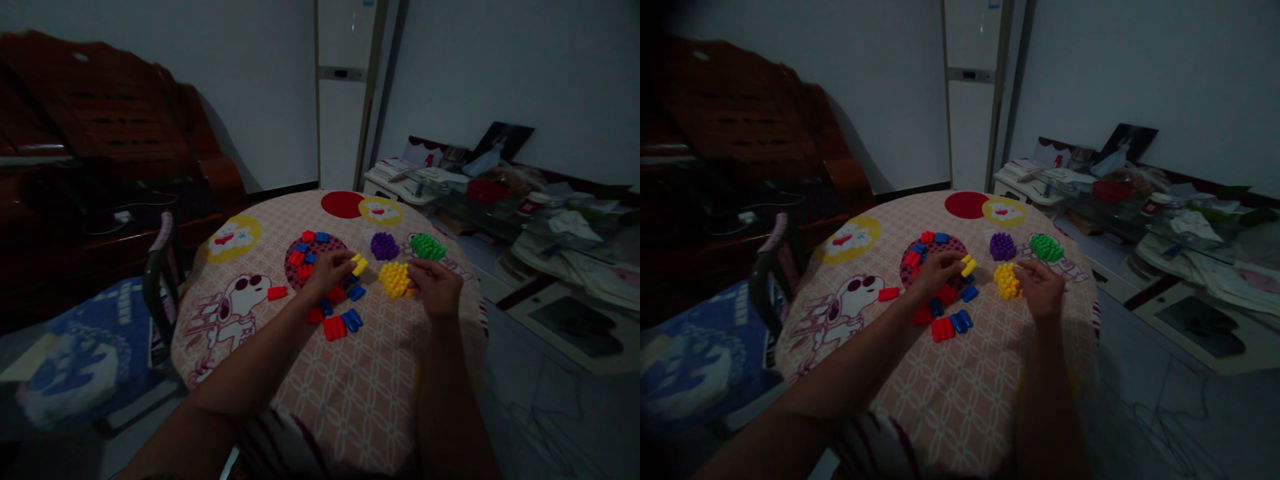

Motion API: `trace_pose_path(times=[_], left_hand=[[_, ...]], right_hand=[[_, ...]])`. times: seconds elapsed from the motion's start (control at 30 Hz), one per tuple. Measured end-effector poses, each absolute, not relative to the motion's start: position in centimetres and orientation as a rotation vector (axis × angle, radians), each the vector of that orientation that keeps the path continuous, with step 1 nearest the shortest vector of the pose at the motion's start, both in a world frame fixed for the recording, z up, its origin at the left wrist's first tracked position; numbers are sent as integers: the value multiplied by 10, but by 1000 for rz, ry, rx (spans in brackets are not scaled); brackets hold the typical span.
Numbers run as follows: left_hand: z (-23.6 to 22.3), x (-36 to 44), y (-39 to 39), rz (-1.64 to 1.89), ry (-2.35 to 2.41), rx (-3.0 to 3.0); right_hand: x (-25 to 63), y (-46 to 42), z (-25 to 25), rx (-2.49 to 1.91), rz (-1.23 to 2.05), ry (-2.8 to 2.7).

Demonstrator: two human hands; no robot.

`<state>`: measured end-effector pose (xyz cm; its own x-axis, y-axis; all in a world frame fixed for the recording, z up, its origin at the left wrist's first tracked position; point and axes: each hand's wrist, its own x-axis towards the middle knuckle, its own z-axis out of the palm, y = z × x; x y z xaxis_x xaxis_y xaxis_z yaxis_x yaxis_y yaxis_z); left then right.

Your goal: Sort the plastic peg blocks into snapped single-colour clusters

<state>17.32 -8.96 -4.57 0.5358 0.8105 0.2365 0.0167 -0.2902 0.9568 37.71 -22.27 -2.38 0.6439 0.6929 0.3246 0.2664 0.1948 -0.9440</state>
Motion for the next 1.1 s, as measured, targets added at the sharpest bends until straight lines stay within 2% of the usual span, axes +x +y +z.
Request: trace_pose_path(times=[0.17, 0.5, 0.73, 0.9, 1.1], left_hand=[[-45, 187, -117, 746, 463, 1362], [-41, 191, -137, 679, 417, 1227], [-58, 194, -130, 691, 378, 1424], [-60, 194, -133, 742, 319, 2013], [-55, 206, -157, 536, 293, 2644]], right_hand=[[347, -220, -16, -1288, 786, -1107], [356, -221, -23, -1308, 969, -1109], [374, -247, -27, -1402, 672, -1021], [377, -266, -47, -1630, 296, -968], [375, -266, -73, -1758, 188, -919]])
